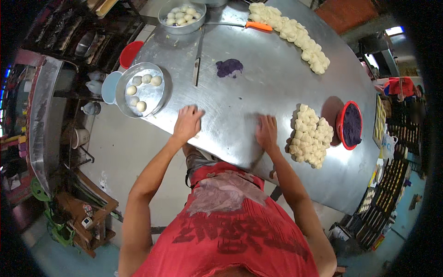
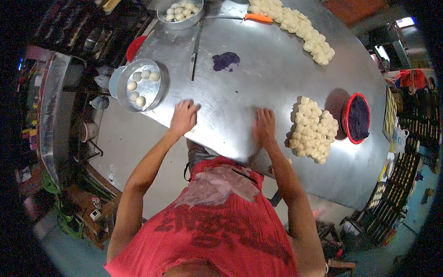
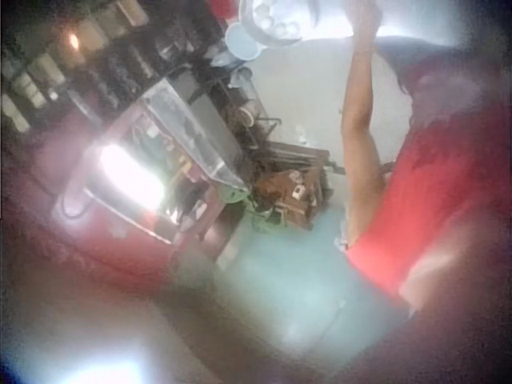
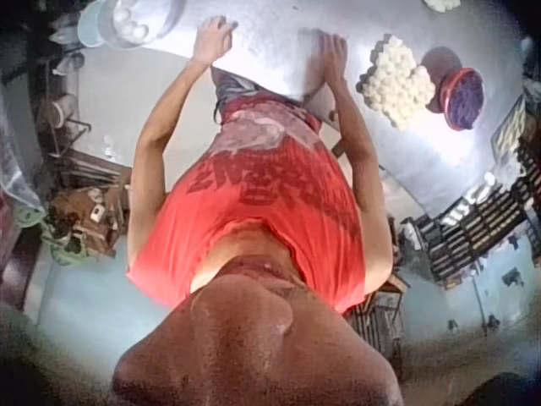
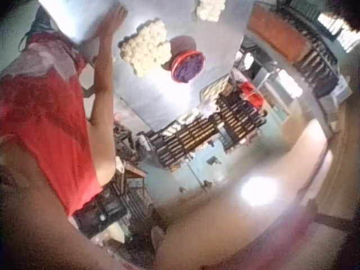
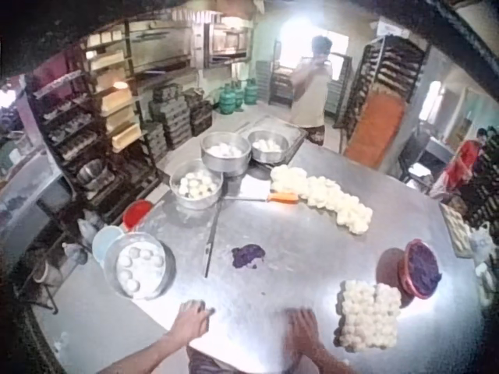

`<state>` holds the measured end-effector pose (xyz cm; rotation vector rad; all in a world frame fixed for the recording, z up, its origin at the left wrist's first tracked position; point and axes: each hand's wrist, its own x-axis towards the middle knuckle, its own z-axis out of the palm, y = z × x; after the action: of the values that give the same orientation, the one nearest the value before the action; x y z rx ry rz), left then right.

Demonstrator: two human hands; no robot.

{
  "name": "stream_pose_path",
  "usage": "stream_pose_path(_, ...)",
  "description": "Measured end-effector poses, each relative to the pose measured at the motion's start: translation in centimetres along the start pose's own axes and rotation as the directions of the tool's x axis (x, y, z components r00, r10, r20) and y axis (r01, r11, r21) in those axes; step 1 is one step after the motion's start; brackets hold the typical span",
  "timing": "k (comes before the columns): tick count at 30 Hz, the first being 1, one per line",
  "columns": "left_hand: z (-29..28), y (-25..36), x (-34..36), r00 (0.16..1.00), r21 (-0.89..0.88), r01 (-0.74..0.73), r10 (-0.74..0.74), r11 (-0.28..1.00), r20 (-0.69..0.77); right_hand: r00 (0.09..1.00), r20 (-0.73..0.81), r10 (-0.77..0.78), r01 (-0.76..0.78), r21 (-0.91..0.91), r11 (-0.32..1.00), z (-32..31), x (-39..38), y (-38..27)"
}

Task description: Preparing and filling dough balls with purple filling on a bakery table.

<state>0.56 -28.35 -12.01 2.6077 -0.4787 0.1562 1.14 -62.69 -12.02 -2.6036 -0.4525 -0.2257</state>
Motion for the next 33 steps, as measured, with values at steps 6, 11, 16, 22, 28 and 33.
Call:
stream_pose_path(6, 2.8, 4.2, 2.8, 0.975, -0.053, 0.165, -0.171, 0.985, -0.140, 0.964, -0.164, 0.208, -0.180, 0.168, 0.969, 4.2, 1.3, -1.1)
stream_pose_path(11, 0.4, -0.8, -0.6, 0.995, -0.057, -0.097, 0.096, 0.994, -0.018, 0.997, 0.023, -0.067, 0.066, 0.067, 0.996, 0.5, -1.7, 2.9)
stream_pose_path(16, 2.6, 2.4, 5.5, 0.988, -0.078, 0.007, -0.019, 0.997, -0.154, 0.976, -0.209, 0.068, -0.062, 0.035, 0.997, 3.9, 4.9, 1.9)
stream_pose_path(22, 0.5, -1.0, -2.3, 0.975, -0.082, -0.169, 0.179, 0.982, 0.135, 0.986, -0.012, -0.166, 0.165, 0.203, 0.965, 0.1, -3.4, 3.3)
stream_pose_path(28, 1.8, 1.4, 6.7, 0.987, -0.072, 0.097, -0.106, 0.993, -0.120, 0.995, -0.095, -0.040, 0.020, -0.207, 0.978, 1.5, 4.9, 0.7)
stream_pose_path(33, 1.8, 5.0, 5.8, 0.950, -0.357, 0.123, -0.214, 0.926, -0.226, 0.966, -0.115, 0.234, -0.226, 0.079, 0.971, 2.6, 5.2, -3.7)
